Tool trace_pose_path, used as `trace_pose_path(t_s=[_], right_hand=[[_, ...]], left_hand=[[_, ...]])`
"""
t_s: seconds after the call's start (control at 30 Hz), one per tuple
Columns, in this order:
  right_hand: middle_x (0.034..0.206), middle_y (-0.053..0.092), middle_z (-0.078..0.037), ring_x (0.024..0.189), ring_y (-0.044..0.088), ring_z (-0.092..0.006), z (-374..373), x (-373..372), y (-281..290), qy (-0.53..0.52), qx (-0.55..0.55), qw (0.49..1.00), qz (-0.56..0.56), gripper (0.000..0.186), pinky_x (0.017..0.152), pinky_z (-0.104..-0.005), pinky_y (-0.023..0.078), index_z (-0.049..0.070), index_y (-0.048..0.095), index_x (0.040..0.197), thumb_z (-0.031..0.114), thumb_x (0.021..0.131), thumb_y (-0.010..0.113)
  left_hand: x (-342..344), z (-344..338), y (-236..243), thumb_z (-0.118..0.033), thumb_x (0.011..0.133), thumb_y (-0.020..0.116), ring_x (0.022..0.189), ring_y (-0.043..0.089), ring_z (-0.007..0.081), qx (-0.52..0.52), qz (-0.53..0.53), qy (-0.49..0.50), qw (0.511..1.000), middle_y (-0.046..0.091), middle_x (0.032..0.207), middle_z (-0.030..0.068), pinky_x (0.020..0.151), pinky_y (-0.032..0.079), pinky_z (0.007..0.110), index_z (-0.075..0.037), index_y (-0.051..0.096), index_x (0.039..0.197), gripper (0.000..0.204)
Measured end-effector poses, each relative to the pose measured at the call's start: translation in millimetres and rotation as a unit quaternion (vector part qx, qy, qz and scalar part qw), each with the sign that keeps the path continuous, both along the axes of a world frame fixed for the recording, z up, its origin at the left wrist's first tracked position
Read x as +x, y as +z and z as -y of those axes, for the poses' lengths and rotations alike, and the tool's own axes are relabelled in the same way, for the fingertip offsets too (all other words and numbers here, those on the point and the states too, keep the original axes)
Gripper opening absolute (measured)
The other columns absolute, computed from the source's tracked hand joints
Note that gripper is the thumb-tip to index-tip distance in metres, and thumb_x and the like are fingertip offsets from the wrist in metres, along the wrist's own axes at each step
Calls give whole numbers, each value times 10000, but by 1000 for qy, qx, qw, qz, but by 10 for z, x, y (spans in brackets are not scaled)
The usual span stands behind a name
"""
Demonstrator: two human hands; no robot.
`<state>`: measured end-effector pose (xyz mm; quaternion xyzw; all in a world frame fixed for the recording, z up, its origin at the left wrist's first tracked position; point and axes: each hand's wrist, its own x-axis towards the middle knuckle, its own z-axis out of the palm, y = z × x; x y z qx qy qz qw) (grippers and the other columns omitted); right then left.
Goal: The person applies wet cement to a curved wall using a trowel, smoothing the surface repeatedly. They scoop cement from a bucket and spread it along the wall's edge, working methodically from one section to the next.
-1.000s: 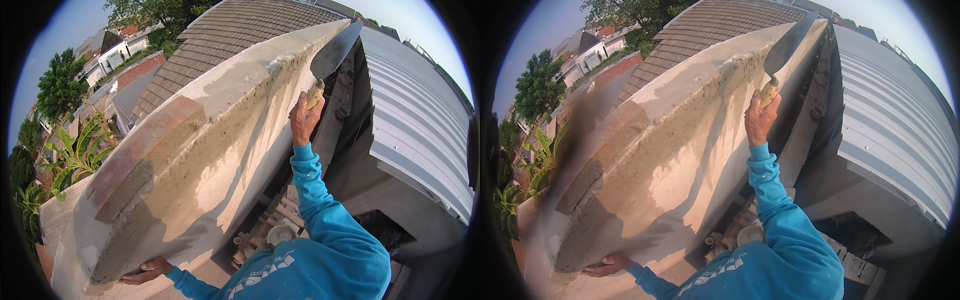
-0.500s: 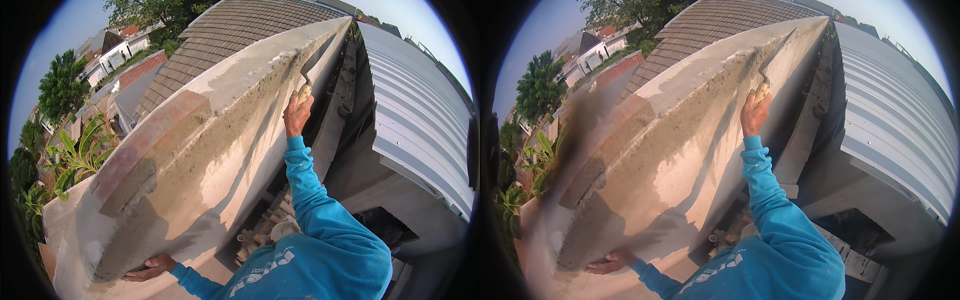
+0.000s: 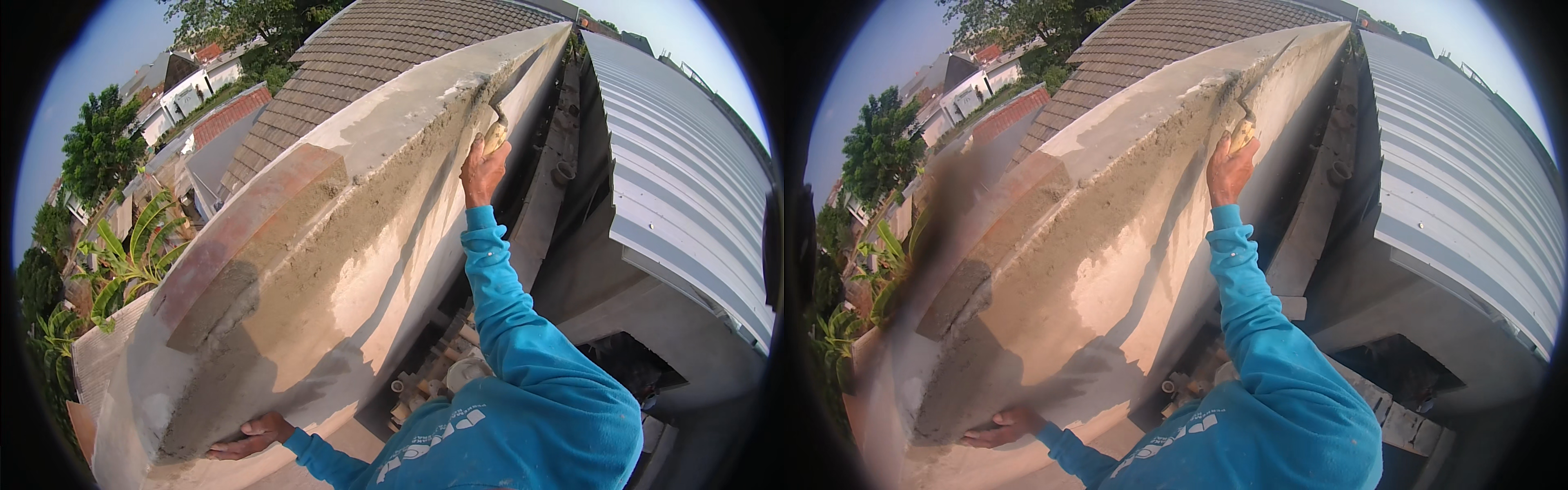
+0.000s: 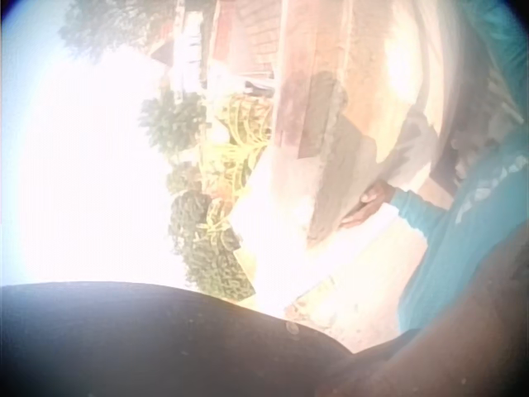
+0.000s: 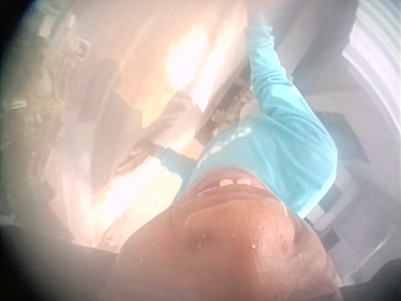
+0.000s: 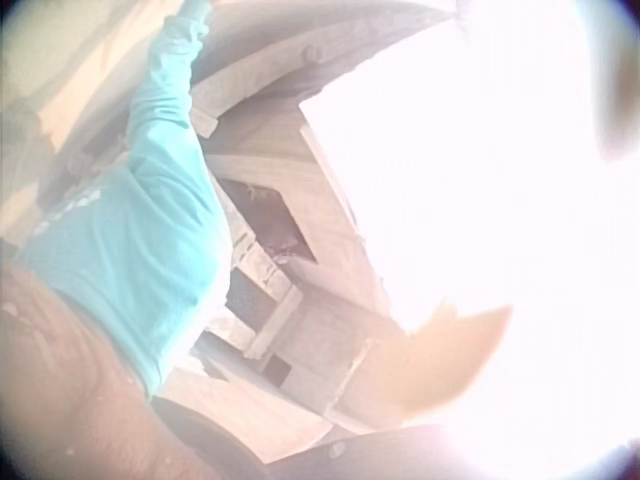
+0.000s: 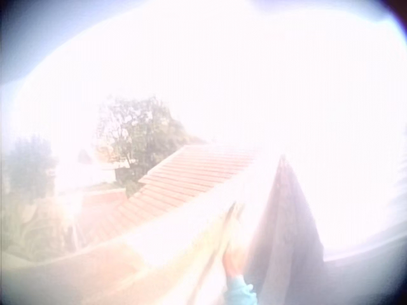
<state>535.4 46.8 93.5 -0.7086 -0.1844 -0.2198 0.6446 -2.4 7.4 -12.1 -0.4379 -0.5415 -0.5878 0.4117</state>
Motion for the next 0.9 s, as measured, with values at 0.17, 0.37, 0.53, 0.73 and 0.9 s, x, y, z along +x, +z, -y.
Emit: trace_pose_path(t_s=[0.17,0.37,0.53,0.73,0.9], right_hand=[[895,679,-199,781,667,-361,-87,8,307,55,132,988,53,293,731,-433,524,4,510,1118,147,907,654],[891,709,-90,781,673,-208,-337,811,482,122,231,965,3,200,784,-355,542,30,631,1005,104,839,714],[910,720,-88,820,689,-203,-487,978,484,116,202,972,16,215,802,-348,542,45,660,968,130,797,758],[887,698,-75,765,672,-193,-531,1174,457,132,232,963,38,240,732,-347,558,37,640,988,109,783,742],[910,660,-43,763,639,-161,-446,917,630,218,254,942,-40,293,692,-314,546,28,624,1053,76,785,731]], left_hand=[[-44,73,28,-383,1077,301,1466,248,409,-1,6,17,1000,234,1589,241,1166,256,551,13,300,1525,598],[-32,39,41,-386,1076,298,1465,247,417,4,0,7,1000,231,1590,241,1163,251,562,12,296,1525,600],[-54,51,23,-385,1075,302,1468,238,418,3,0,4,1000,226,1595,239,1164,246,562,11,292,1528,602],[-52,30,-6,-395,1075,304,1474,229,414,7,4,-2,1000,231,1595,240,1165,245,558,6,301,1527,605],[-88,42,-8,-402,1074,308,1473,233,416,9,1,8,1000,233,1595,242,1164,244,559,7,311,1524,608]])
